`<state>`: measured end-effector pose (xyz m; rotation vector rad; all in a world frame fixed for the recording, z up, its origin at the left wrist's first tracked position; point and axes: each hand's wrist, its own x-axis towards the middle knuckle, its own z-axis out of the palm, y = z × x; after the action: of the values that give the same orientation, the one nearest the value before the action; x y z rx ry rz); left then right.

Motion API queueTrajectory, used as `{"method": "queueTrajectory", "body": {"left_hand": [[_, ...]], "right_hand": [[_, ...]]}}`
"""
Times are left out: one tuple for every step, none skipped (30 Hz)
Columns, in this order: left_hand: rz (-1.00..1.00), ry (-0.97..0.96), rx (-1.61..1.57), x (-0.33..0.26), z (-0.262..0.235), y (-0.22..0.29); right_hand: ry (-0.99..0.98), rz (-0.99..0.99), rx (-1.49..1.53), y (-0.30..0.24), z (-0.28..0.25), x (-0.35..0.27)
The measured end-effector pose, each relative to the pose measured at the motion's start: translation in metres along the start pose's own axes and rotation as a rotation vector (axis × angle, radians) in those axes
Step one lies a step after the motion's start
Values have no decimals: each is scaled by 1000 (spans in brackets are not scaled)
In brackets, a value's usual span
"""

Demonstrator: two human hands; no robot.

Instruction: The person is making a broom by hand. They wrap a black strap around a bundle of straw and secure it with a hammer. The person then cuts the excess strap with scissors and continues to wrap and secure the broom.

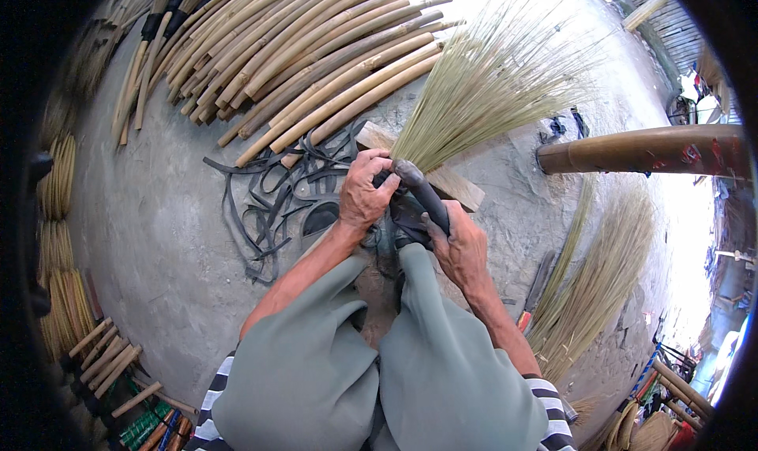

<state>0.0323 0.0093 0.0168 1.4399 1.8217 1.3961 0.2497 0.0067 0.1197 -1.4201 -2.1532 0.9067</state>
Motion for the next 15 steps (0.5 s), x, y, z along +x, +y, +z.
{"method": "queueTrajectory", "body": {"left_hand": [[-5,-3,3,1,0,1],[4,1,4,1,0,1],[-4,-3,7,2,0,1],[8,8,5,1,0,1],[-1,9,6,1,0,2],[-18,1,9,0,0,2],[-15,6,11,-1,-1,2],[-10,9,12,-1,0,2],[0,12,12,-1,0,2],[-9,8,13,-1,0,2],[-12,6,13,-1,0,2],[-15,5,14,-1,-1,2],[2,14,22,-1,-1,2],[16,27,30,-1,0,3],[26,35,42,-2,-1,3]], "right_hand": [[-26,1,-46,1,1,4],[-45,0,-95,2,1,6],[-58,32,-79,2,1,6],[-66,61,-64,3,0,6],[-71,91,-50,3,-1,6],[-59,47,-44,2,-3,4],[-34,3,-41,1,-5,3],[-9,-32,-44,0,-7,2],[-31,-42,-72,-1,-8,3],[-57,-41,-105,-2,-9,6],[-84,-40,-139,-3,-10,8],[-106,-33,-164,-4,-12,10],[-134,-23,-190,-5,-14,11],[-149,-8,-222,-5,-15,11],[-151,-19,-176,-5,-16,10]]}}
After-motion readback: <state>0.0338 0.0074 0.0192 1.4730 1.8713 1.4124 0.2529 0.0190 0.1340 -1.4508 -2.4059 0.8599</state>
